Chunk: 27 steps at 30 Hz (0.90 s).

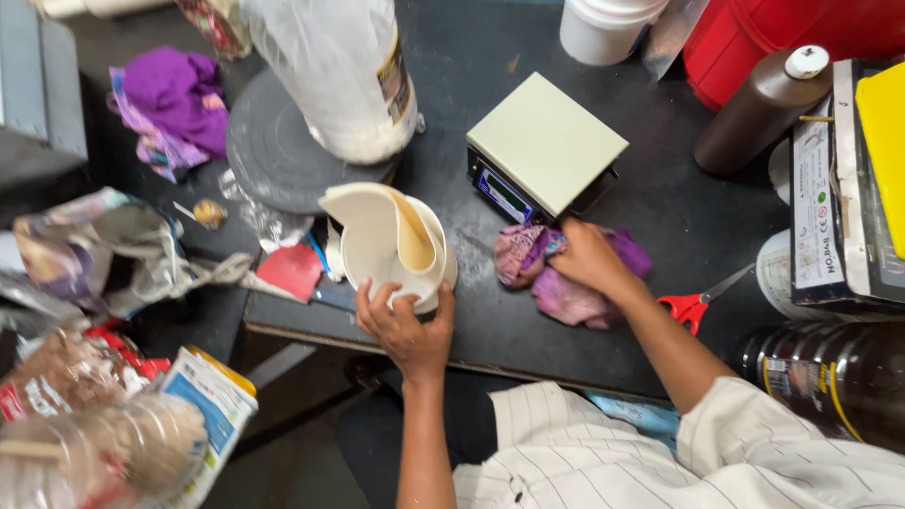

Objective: The person cleans a digital scale and a plastic container using a purple cloth. They wipe the scale's surface and then scrub the inside and outside of a clear plastic jar, removing residue.

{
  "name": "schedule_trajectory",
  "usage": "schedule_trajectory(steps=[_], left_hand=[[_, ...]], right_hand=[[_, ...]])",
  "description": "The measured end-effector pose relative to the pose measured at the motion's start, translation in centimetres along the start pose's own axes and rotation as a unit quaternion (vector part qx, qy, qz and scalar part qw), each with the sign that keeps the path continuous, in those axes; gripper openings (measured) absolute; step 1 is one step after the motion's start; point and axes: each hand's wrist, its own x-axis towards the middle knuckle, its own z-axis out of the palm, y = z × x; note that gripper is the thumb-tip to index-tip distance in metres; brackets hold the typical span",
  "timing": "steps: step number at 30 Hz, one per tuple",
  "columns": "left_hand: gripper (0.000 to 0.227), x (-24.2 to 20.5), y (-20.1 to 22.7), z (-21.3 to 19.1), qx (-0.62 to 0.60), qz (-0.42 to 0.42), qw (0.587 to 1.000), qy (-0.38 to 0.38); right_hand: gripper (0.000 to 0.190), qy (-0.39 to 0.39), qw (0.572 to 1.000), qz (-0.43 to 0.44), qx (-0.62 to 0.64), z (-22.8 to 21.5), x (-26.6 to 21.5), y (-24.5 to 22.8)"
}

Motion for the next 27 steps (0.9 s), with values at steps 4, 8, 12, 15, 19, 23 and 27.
schedule_trajectory(steps=[4,8,12,15,19,23,27], left_hand=[[0.041,-0.3,-0.1,0.0,-0.008,-0.008,1.000,-0.010],[0.041,-0.6,-0.4,-0.1,-0.014,-0.008,1.000,-0.020],[0.041,-0.6,-0.5,0.1,-0.015,0.002,1.000,-0.022],[0.041,-0.8,-0.4,0.0,-0.015,-0.006,1.000,-0.025],[0.041,-1.1,-0.4,-0.1,-0.016,-0.005,1.000,-0.020],[0.042,-0.9,-0.7,0.1,-0.013,-0.003,1.000,-0.011],[0.041,-0.6,0.1,1.2,-0.029,-0.010,0.999,0.011]], right_hand=[[0.059,-0.190,0.980,-0.048,-0.031,-8.2,-4.3,-2.2],[0.053,-0.154,0.983,-0.085,0.055,-16.8,-6.2,-4.8],[0.047,0.034,0.992,-0.115,0.042,-19.4,-5.0,-6.8],[0.046,0.180,0.972,-0.151,-0.018,-16.0,-1.1,-8.0],[0.044,0.260,0.930,-0.219,-0.142,-8.6,2.2,-10.0],[0.044,0.193,0.934,-0.254,-0.159,-6.3,2.0,-12.7],[0.051,0.096,0.929,-0.306,-0.185,-6.3,-1.7,-14.5]])
